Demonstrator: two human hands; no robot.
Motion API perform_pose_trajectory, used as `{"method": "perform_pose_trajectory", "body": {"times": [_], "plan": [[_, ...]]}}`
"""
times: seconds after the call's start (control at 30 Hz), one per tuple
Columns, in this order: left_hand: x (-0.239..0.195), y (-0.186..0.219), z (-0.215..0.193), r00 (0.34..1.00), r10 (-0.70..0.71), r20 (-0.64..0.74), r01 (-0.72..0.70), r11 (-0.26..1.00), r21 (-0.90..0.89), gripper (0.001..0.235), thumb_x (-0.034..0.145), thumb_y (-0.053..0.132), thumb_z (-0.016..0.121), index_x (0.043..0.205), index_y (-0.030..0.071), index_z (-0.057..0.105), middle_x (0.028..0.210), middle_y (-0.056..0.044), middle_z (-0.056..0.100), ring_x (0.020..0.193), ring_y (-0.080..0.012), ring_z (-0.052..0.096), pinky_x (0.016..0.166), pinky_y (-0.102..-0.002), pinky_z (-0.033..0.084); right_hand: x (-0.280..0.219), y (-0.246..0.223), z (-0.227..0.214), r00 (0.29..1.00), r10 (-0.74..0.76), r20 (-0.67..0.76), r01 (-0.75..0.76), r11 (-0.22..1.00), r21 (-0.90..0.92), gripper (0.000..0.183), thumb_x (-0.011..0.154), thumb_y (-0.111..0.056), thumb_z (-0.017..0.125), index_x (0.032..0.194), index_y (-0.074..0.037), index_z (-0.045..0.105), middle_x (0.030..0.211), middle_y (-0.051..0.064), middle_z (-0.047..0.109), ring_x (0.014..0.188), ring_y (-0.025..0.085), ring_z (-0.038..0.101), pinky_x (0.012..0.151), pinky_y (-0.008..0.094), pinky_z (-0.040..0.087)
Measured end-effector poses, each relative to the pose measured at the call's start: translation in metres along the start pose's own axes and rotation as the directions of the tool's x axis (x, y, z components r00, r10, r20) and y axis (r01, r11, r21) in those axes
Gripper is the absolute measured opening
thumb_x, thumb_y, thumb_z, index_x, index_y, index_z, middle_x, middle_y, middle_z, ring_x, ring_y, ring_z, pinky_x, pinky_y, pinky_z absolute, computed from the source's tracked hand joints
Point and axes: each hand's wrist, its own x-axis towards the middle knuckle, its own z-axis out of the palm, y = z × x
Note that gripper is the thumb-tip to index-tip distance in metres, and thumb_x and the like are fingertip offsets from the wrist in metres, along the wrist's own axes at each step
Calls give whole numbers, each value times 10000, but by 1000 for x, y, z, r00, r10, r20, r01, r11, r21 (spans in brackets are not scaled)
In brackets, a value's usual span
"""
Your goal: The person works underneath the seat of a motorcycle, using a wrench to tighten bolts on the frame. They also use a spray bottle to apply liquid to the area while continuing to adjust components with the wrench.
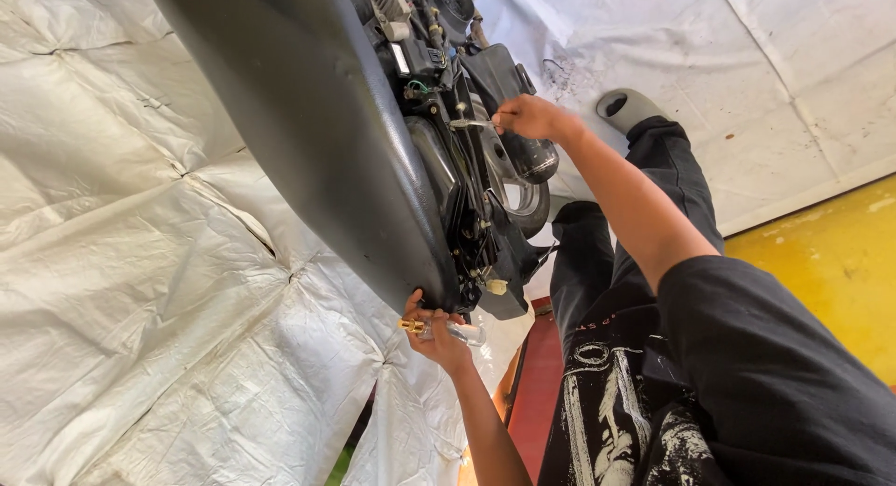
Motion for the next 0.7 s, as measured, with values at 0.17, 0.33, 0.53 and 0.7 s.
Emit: {"method": "perform_pose_trajectory", "body": {"times": [0.17,0.33,0.53,0.7], "plan": [[-5,1,-4,1000,20,-5,-20,999,31,195,846,-57,584,895,79,453,1271,-152,599,423,-141,529,319,-250,488,-50,0,45,973,181,-142,-183,983,4,308,1029,-490,541,928,-290,753,918,143,740,1005,407,691,935,501,532],[-1,-7,-6,999,53,-14,-52,998,47,181,857,-55,600,903,56,464,1299,-167,600,455,-126,525,331,-253,498,-37,-10,70,947,158,-278,-118,981,156,358,1058,-470,506,899,-232,721,889,133,742,983,426,691,881,569,523],[-1,1,4,999,37,-22,-36,998,54,225,829,-57,579,897,112,447,1265,-117,620,361,-135,534,321,-204,459,22,-14,77,950,104,-293,-62,987,148,392,1030,-515,491,816,-252,687,813,70,737,942,396,712,895,513,545],[1,-5,0,998,29,-51,-27,999,34,214,819,-59,571,883,96,438,1238,-125,622,338,-149,529,302,-222,456,-24,-35,71,979,111,-171,-81,982,171,379,1044,-513,472,910,-256,717,906,160,727,1020,445,672,905,539,527]]}}
